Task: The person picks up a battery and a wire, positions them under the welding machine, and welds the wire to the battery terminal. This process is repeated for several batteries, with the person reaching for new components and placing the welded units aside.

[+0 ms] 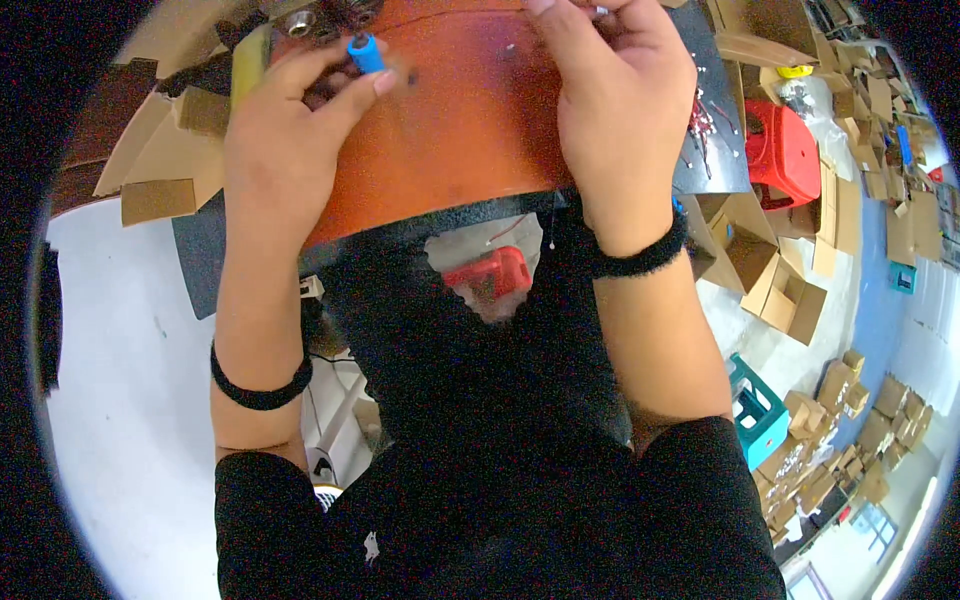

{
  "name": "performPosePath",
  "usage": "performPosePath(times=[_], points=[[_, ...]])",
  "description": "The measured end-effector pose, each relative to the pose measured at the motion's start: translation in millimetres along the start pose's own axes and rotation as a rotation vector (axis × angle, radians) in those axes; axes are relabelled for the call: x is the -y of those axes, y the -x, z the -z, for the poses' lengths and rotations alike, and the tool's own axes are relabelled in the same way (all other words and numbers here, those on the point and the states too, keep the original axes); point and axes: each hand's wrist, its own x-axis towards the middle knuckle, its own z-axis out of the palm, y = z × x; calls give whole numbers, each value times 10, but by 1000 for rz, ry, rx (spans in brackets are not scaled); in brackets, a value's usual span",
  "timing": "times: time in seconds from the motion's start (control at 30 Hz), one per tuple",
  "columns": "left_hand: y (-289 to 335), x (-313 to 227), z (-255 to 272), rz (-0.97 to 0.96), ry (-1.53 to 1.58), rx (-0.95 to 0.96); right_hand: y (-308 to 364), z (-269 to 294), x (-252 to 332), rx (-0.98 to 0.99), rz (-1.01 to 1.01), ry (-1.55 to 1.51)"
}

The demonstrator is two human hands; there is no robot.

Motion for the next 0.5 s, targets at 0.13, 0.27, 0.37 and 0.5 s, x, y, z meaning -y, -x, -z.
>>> performPosePath(times=[0.13, 0.27, 0.37, 0.5], points=[[-2, -32, -31, 101, -10, 6, -2, 36, -39, 16, 26, -18], [12, -21, -20, 92, 64, -18, -17, 100, -51, 54, -43, -55], [24, -17, 16, 83, 119, 43, -3, 191, -8, 198, -77, 103], [116, -88, 111, 90, 210, 129, 72, 251, 152, 331, -191, 276]])
